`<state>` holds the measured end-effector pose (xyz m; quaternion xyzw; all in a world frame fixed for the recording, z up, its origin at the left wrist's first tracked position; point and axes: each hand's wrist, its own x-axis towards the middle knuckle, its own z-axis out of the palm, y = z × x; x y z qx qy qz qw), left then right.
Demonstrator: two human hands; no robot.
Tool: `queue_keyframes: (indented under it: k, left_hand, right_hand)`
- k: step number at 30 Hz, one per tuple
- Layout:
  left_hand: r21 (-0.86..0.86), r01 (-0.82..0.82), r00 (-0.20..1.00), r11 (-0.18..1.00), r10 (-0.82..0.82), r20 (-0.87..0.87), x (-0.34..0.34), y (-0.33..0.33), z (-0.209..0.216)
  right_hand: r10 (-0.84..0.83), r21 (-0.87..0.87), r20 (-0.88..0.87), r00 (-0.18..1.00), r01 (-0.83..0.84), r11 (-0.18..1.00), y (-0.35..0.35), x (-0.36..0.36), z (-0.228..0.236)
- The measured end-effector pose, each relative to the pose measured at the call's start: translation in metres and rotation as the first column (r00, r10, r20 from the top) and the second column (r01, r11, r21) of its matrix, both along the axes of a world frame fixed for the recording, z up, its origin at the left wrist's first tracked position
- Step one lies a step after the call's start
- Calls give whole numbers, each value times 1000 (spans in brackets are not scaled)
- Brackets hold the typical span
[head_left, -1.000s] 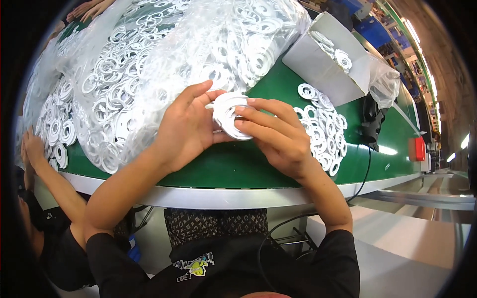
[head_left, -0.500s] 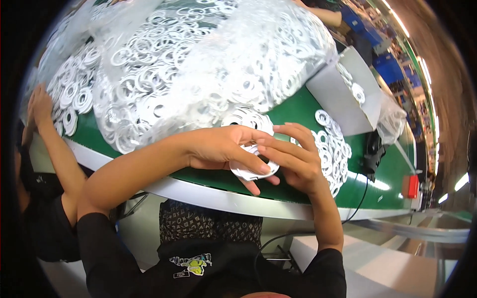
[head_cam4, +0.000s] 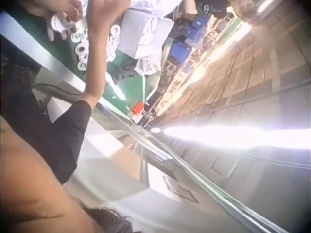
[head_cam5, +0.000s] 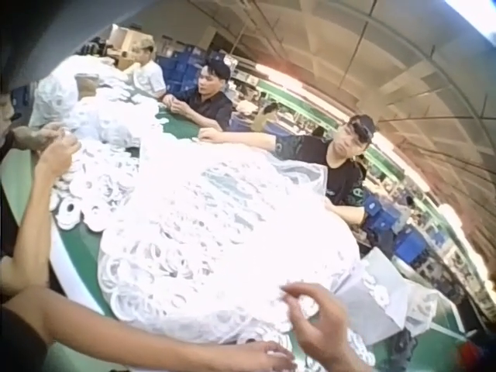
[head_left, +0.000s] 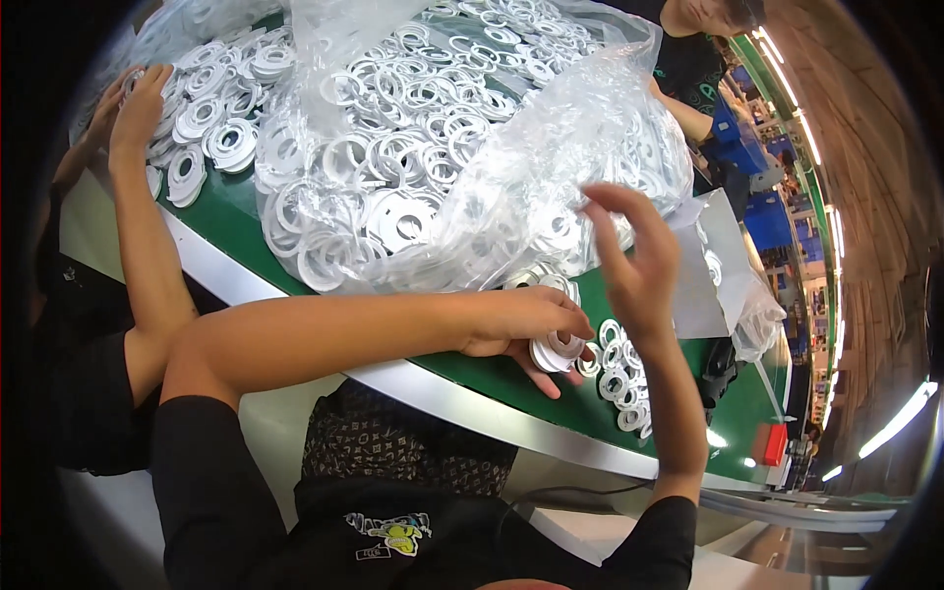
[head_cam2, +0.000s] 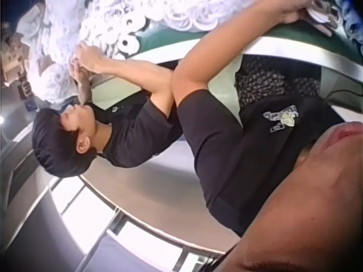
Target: Sorting and checking white plastic rings on an assembly line.
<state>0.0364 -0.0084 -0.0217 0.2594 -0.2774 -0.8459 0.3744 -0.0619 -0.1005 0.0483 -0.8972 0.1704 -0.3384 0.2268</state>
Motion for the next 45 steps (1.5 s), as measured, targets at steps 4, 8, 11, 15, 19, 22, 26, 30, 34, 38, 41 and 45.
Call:
queue_keyframes:
  k: [4, 8, 11, 15, 19, 22, 26, 30, 34, 38, 41, 45]
  left_hand:
    - [-21, -2, 995, 1000, 4, 96, -4, -4, -2]
    - [-70, 67, 993, 995, -60, 103, -7, -8, -11]
    - [-88, 77, 993, 993, -69, 95, -9, -10, -14]
    - [-77, 48, 992, 996, -39, 116, -3, -5, -6]
    - [-66, 67, 990, 996, -58, 125, -6, -5, -7]
    - [-73, 61, 991, 995, -51, 126, -6, -6, -8]
    - [-41, -30, 998, 999, 33, 62, -7, -9, -6]
    - [-60, -81, 996, 995, 83, 19, -4, -11, -5]
    - [-154, -215, 973, 964, 225, 49, -4, -10, -3]
    - [-169, -337, 937, 926, 347, 34, -5, -9, -7]
    - [-199, -312, 936, 929, 337, 105, -10, -10, -4]
    - [-278, -292, 938, 915, 331, 104, -13, -8, -8]
  right_hand:
    - [275, -170, -116, 954, -292, 941, -31, 95, -5]
    - [198, -533, -325, 925, -352, 770, -70, 177, -38]
    - [-35, -664, -616, 787, -495, 560, -88, 200, -33]
    - [263, -685, -245, 933, -358, 634, -90, 179, -21]
    - [131, 322, -155, 979, -75, 944, -79, 149, -13]
    - [206, 715, -5, 979, -140, 685, -67, 115, -11]
    - [167, 842, 26, 986, -112, 527, -62, 74, -13]
    - [94, 855, 43, 995, -85, 511, -51, 33, -8]
    - [-6, 864, 43, 999, -34, 503, -37, -12, -11]
    - [-232, 889, 196, 953, -74, 451, -15, -59, -29]
    - [-273, 893, 205, 940, -65, 446, 0, -87, -41]
    - [-347, 926, 138, 928, 4, 378, 26, -99, -49]
